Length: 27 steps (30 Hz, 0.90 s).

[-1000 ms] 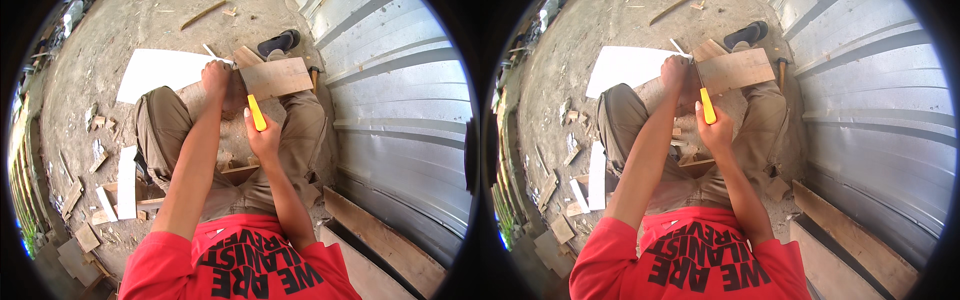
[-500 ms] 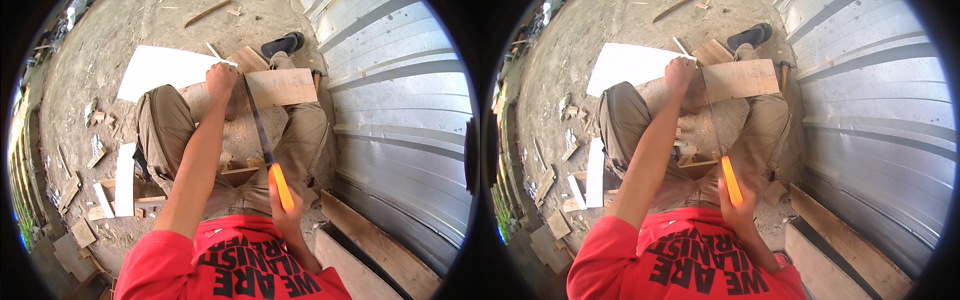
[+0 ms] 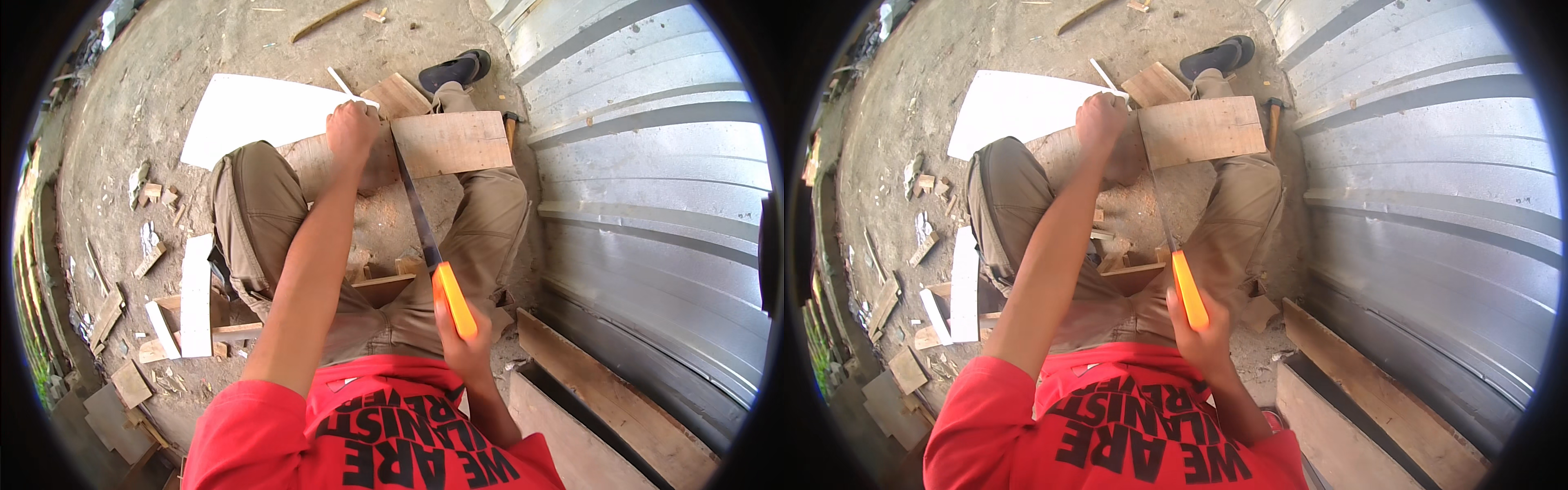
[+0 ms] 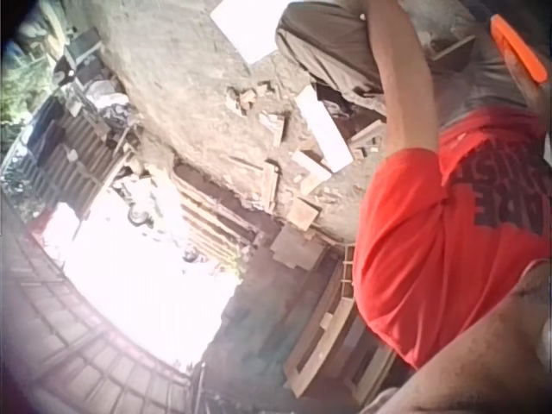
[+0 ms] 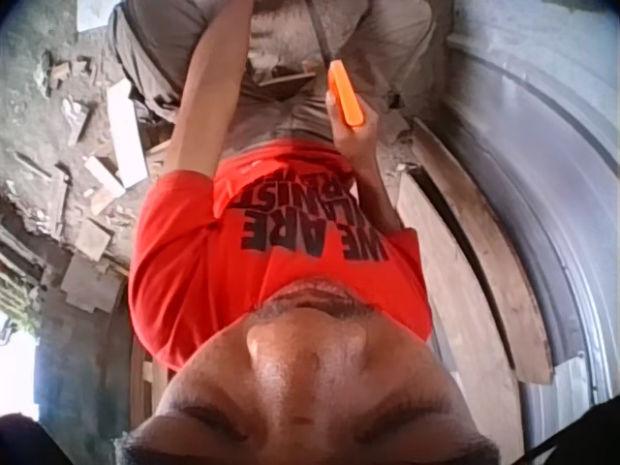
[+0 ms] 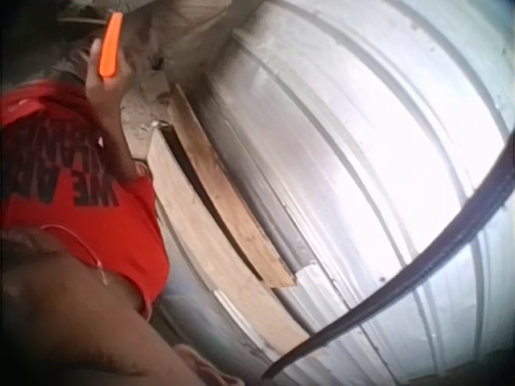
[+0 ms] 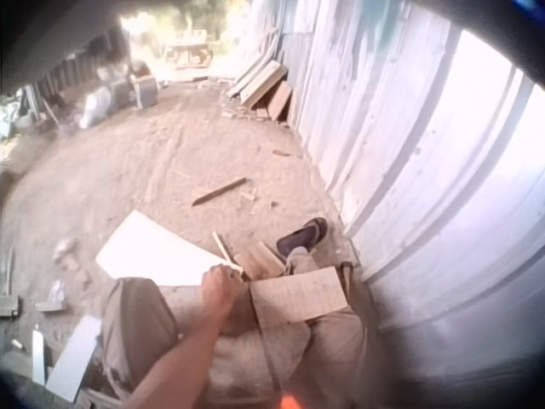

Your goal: The person sits on the ground and uses a hand saw to cut a piece of wood. They then use a hammer to assemble the cut pieces into a small wooden box structure.

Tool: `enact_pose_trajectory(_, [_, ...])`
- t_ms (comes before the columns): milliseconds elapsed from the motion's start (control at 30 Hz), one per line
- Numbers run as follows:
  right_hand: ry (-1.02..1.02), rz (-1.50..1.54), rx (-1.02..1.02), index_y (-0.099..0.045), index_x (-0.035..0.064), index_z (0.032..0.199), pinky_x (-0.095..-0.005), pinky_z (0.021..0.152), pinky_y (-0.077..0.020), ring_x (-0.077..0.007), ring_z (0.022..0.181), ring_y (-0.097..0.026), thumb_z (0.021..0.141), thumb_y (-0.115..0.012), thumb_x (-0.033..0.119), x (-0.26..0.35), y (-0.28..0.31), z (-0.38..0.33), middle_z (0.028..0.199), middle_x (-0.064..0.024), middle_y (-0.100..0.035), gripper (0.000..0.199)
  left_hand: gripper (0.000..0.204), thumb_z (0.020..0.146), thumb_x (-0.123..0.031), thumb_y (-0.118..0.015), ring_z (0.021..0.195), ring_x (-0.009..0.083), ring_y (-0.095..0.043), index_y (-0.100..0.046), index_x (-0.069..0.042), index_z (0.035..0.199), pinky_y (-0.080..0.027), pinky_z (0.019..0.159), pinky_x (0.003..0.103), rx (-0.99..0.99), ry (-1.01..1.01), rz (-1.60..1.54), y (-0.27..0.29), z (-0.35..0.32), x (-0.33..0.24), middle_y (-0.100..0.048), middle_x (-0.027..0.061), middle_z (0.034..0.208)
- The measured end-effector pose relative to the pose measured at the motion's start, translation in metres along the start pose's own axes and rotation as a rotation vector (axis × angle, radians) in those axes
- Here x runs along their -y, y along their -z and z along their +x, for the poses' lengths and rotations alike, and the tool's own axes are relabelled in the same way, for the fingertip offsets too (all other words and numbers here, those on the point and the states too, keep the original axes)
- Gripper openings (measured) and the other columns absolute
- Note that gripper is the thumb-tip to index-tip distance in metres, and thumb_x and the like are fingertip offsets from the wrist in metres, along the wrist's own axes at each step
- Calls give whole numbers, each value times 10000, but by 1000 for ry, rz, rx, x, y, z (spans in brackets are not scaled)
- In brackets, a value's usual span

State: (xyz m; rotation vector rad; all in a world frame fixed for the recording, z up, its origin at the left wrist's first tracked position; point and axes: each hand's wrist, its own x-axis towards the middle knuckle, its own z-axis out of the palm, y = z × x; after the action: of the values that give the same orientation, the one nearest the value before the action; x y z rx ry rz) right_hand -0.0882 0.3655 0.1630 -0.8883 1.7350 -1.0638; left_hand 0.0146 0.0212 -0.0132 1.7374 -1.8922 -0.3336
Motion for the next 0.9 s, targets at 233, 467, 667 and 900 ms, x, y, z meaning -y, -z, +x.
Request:
enact_pose_trajectory(233, [177,-31,-112,-609,-8,817,-313,521,-385,-101,563,-443,968,-652,209,-16,-38,55,604,-51,-496,268,294,851,-249,-572,869,327,-671,-725,-11,770,-492,803,448,49,-14,42,3,-4,-3,-708,164,829])
enact_pose_trajectory(467, [163,-22,-34,-572,-4,745,-338,523,-381,-124,544,-432,961,-663,322,-7,-64,153,562,-46,-473,401,310,858,-268,-571,856,329,-673,-728,-13,780,-496,801,454,44,7,60,2,-2,-9,-709,159,818])
enact_pose_trajectory(667, [-135,77,70,-609,-7,804,-258,540,-372,-43,614,-440,947,-687,181,16,10,3,631,37,-501,249,308,860,-268,-579,846,325,-671,-731,-19,763,-486,796,454,98,56,76,6,0,-7,-709,158,813])
enact_pose_trajectory(900, [37,-26,-42,-590,-1,755,-306,506,-355,-67,569,-410,971,-655,267,6,-35,60,572,-5,-471,350,294,842,-259,-584,843,333,-670,-727,-17,756,-492,793,455,84,47,48,7,-4,-5,-709,168,830])
